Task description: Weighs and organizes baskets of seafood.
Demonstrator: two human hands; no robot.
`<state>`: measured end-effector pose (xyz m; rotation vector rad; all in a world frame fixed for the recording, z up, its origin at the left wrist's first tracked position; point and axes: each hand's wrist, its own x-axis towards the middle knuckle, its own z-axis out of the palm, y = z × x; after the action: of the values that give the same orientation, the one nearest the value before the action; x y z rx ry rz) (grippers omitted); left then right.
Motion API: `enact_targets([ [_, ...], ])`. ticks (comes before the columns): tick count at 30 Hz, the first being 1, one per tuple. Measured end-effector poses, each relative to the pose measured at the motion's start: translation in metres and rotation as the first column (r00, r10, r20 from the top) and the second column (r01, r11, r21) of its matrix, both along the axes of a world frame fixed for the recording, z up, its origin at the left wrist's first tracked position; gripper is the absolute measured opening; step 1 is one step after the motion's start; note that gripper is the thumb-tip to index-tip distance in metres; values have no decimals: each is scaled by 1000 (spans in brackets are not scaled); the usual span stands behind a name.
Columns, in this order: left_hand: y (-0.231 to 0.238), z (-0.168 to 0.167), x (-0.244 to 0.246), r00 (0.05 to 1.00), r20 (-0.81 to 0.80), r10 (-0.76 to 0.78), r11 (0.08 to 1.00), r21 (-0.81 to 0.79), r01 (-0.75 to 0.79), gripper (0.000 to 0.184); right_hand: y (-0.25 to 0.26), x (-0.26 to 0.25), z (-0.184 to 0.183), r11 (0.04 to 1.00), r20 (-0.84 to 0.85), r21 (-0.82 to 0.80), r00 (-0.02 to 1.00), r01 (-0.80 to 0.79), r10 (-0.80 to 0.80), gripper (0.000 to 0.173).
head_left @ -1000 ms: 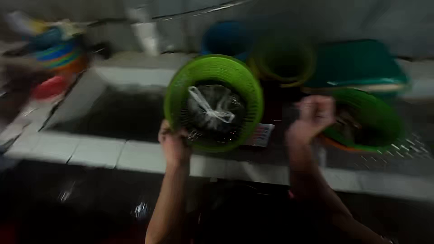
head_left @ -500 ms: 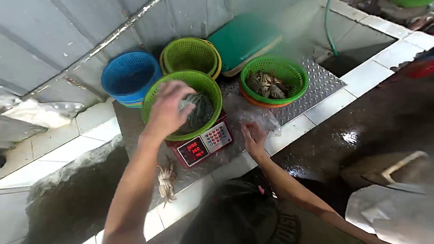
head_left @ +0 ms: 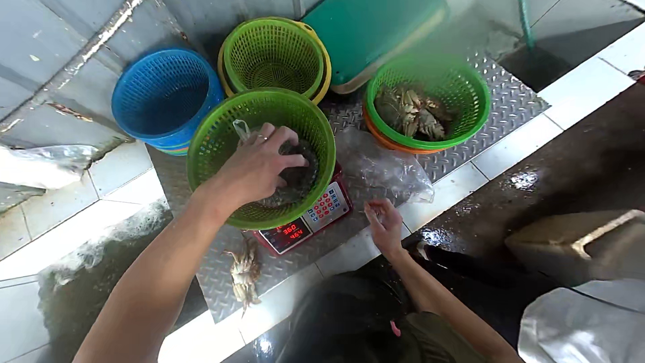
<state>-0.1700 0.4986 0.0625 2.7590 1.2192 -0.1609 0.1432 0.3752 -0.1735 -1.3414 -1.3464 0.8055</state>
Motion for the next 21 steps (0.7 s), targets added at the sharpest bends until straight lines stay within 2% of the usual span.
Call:
enact_targets([
  [4,20,7,8,992,-107,-69,997,-40,65,50,14,-2,0,996,9,-86,1000,8,-8,23],
  [8,36,18,27,946,-275,-171,985,-55,162,41,36,-6,2,998,-33,-53,999,14,-16,21],
  [10,39,20,35,915,-361,-182,983,-64,171,43,45,-6,7,998,-33,-55,999,-8,6,21],
  [12,41,20,41,899,-391,-196,981,-73,182,42,53,-5,12,997,-33,-67,998,-48,46,22],
  [14,38,18,41,934,-291,-209,978,-73,196,33,50,-4,17,988,1,-97,993,-120,121,30],
  [15,36,22,38,964,-191,-188,982,-50,181,27,51,-5,20,980,34,-99,984,-173,177,40],
  [17,21,38,25,987,132,-89,994,75,80,21,52,-13,22,952,86,-75,949,-297,303,78],
  [19,-19,57,7,880,474,2,961,241,-132,27,54,-31,13,926,111,-51,920,-373,376,112],
  [21,-78,59,-16,706,708,-4,888,328,-323,31,55,-51,-1,948,174,-54,932,-313,318,130],
])
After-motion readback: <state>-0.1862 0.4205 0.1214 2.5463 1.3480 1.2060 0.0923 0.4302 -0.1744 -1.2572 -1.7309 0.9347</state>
